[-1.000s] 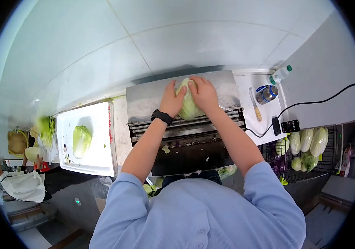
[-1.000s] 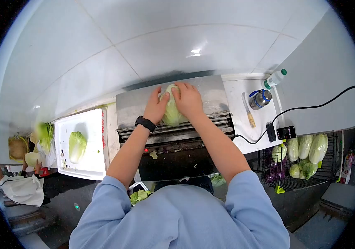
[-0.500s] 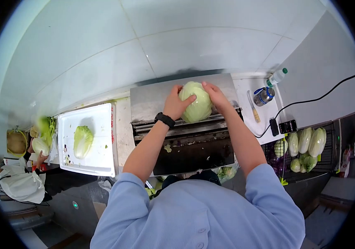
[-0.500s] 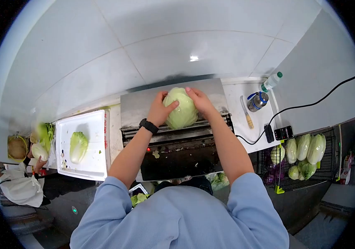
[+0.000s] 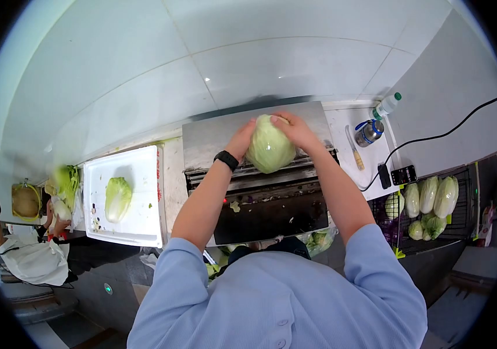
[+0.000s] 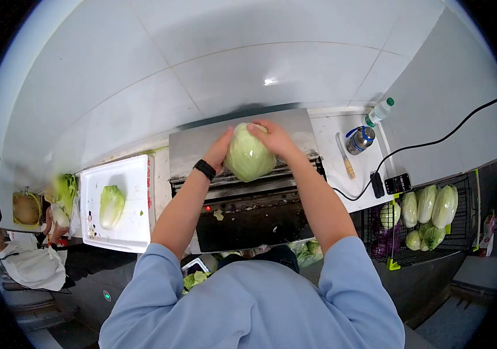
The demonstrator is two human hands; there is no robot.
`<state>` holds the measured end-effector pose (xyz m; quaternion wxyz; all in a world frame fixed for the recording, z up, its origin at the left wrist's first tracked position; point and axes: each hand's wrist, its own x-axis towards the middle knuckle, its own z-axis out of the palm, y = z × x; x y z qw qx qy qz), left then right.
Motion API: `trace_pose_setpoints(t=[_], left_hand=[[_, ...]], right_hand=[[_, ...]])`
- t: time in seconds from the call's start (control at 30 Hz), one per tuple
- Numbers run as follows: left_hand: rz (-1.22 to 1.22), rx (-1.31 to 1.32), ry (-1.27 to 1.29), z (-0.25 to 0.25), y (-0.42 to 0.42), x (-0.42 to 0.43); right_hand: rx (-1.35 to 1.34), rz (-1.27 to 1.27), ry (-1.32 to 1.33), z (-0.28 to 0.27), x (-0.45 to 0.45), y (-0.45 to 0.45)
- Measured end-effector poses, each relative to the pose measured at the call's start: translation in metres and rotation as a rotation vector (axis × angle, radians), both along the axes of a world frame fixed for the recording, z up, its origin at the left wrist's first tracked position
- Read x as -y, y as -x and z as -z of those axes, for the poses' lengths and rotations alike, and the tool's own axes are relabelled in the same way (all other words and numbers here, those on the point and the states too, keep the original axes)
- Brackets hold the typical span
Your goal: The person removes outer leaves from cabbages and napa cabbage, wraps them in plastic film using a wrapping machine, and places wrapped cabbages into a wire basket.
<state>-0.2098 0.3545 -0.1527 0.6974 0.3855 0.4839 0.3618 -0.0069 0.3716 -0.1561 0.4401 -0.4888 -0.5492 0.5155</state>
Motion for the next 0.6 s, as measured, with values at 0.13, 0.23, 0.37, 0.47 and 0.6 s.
trace_pose_setpoints(t=[0.13, 0.23, 0.37, 0.47, 0.6], left_hand=[[0.082, 0.028, 0.188, 0.01, 0.007, -0.013], [0.261, -0.277, -0.038, 0.029, 0.018, -0.038], [0.335, -1.155, -0.461, -0.007, 0.03, -0.05], [-0.023, -0.96, -0.774, -0.017, 0.029, -0.038], [0.127, -0.488, -0.602, -0.015, -0.007, -0.005]], right_hand=[[0.04, -0.101, 0.056, -0.004, 0.007, 0.002], [-0.068, -0.1, 0.057, 0.006, 0.007, 0.003], [-0.008, -0.063, -0.01, 0.005, 0.009, 0.002], [-0.017, -0.024, 0.016, -0.001, 0.012, 0.004], [-0.02, 0.005, -0.006, 0.012, 0.009, 0.003]])
